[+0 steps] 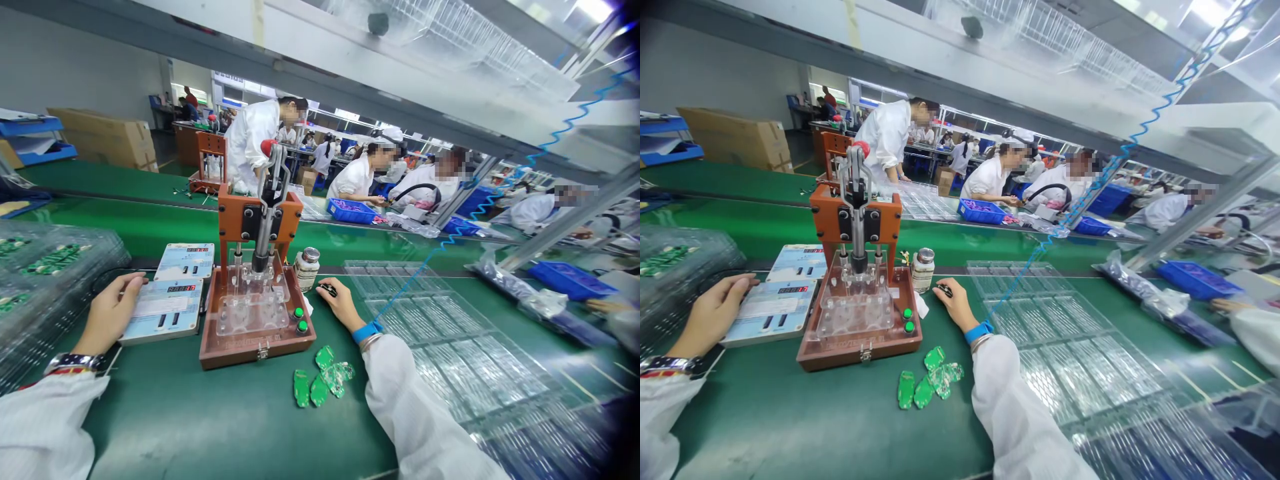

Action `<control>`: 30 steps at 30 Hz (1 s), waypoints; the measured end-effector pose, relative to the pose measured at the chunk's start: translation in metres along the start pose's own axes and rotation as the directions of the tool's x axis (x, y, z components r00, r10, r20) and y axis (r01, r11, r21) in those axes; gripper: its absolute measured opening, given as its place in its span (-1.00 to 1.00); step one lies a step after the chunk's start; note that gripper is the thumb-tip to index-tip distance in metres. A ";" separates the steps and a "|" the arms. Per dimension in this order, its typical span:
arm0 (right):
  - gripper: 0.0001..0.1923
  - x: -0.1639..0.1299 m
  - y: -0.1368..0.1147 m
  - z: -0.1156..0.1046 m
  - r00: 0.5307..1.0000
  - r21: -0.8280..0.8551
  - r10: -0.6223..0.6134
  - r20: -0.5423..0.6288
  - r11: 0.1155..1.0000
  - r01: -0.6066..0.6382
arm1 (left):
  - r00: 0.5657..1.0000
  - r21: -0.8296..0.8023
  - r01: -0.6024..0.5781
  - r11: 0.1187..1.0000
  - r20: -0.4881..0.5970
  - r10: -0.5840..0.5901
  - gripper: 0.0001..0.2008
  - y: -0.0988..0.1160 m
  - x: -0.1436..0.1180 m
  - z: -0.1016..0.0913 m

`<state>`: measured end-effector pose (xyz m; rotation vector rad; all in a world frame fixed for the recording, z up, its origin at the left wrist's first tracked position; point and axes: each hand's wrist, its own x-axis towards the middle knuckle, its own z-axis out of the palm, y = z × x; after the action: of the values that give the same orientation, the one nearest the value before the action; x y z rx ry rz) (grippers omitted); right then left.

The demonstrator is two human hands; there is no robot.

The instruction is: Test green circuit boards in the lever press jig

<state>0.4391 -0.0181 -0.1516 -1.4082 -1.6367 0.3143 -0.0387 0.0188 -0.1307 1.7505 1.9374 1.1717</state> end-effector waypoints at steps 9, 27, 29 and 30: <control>-0.50 0.045 0.037 0.009 0.861 0.210 0.192 -0.472 0.972 -0.102 | 0.999 0.046 0.025 0.999 0.043 -0.027 -0.40 0.000 0.000 -0.003; -0.89 -0.007 0.021 -0.002 0.994 -0.162 -0.091 0.058 0.982 0.099 | 0.982 0.075 0.163 0.984 0.079 -0.169 -0.38 0.002 0.002 -0.005; -0.92 -0.004 0.024 0.000 0.993 -0.168 -0.098 0.060 0.980 0.106 | 0.982 0.075 0.162 0.984 0.085 -0.168 -0.38 0.001 0.002 -0.005; -0.89 -0.002 0.026 0.000 0.993 -0.168 -0.102 0.058 0.980 0.110 | 0.983 0.073 0.157 0.985 0.086 -0.163 -0.38 0.000 0.002 -0.005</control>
<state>0.4553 -0.0121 -0.1705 -1.4425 -1.8070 0.1506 -0.0426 0.0190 -0.1269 1.6143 2.0402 0.9659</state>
